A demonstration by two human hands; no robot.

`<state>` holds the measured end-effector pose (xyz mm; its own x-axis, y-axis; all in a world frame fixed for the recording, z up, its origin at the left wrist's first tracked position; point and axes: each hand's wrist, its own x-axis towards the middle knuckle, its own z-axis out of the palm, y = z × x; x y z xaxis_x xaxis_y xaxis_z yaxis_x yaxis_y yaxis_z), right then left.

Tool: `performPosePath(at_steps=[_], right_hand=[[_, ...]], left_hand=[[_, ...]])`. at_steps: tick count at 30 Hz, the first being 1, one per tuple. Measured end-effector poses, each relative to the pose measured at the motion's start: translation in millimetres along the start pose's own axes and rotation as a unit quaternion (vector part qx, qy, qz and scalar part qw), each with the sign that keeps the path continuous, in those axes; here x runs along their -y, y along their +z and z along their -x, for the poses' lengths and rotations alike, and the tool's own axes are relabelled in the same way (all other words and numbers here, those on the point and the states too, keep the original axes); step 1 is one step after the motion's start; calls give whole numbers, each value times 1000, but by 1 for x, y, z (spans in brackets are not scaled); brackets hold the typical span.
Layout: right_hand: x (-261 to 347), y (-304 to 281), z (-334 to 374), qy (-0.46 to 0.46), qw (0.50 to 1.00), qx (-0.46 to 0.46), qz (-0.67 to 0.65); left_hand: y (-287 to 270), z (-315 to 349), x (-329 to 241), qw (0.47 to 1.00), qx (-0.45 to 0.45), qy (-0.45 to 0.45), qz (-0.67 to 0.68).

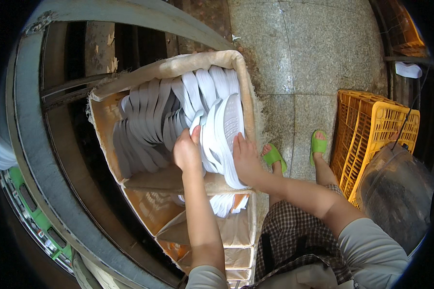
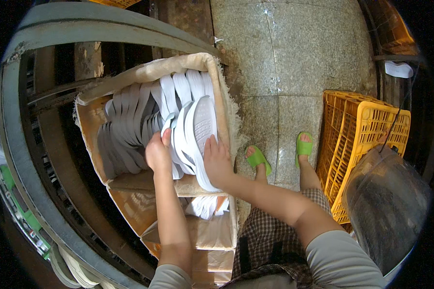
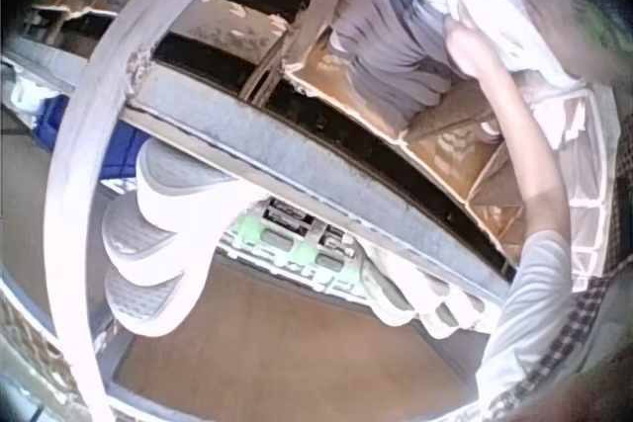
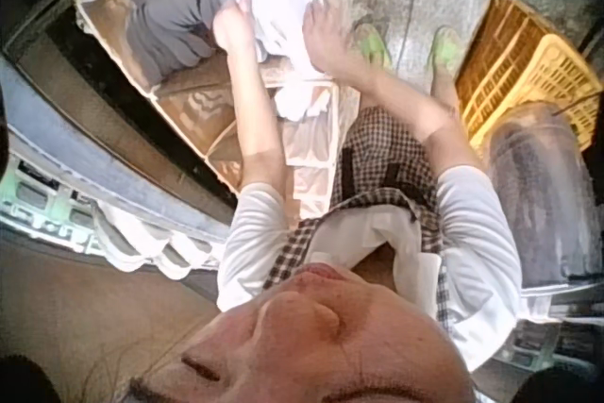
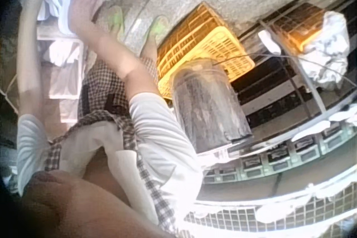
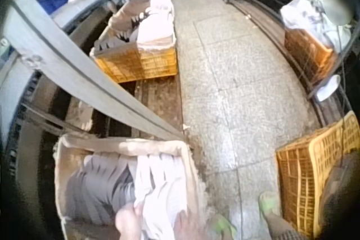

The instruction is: The person repeatedly picks up stacks of white and beige slippers, separates them, and places them into bins or on shelves. They also dip some slippers into a metal pot of water and briefly inspect a single slipper sole with a small tool.

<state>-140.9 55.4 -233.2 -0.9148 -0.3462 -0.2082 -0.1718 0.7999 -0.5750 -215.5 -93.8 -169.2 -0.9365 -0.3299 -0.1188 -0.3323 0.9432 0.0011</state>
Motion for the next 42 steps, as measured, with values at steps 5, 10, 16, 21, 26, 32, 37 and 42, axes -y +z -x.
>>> performPosePath(at_steps=[5,10,16,21,26,32,37,42], right_hand=[[-21,6,4,-71,997,2,-32],[-44,-24,5,-105,992,62,21],[-64,-45,14,-67,977,106,-172],[-56,-28,29,-128,988,67,-51],[-40,3,13,-166,970,94,149],[-48,2,20,-201,949,127,209],[-65,-33,37,-216,950,178,136],[-71,-97,58,-152,933,289,152]], left_hand=[[7,-5,6,998,26,40,-49],[18,2,41,926,90,-85,356],[22,82,36,950,-124,-117,261],[49,164,-20,950,87,-43,297],[82,162,-27,987,18,14,156],[92,164,-33,993,-10,56,103],[44,177,-45,996,45,-9,70],[-85,218,-108,961,109,35,253]])
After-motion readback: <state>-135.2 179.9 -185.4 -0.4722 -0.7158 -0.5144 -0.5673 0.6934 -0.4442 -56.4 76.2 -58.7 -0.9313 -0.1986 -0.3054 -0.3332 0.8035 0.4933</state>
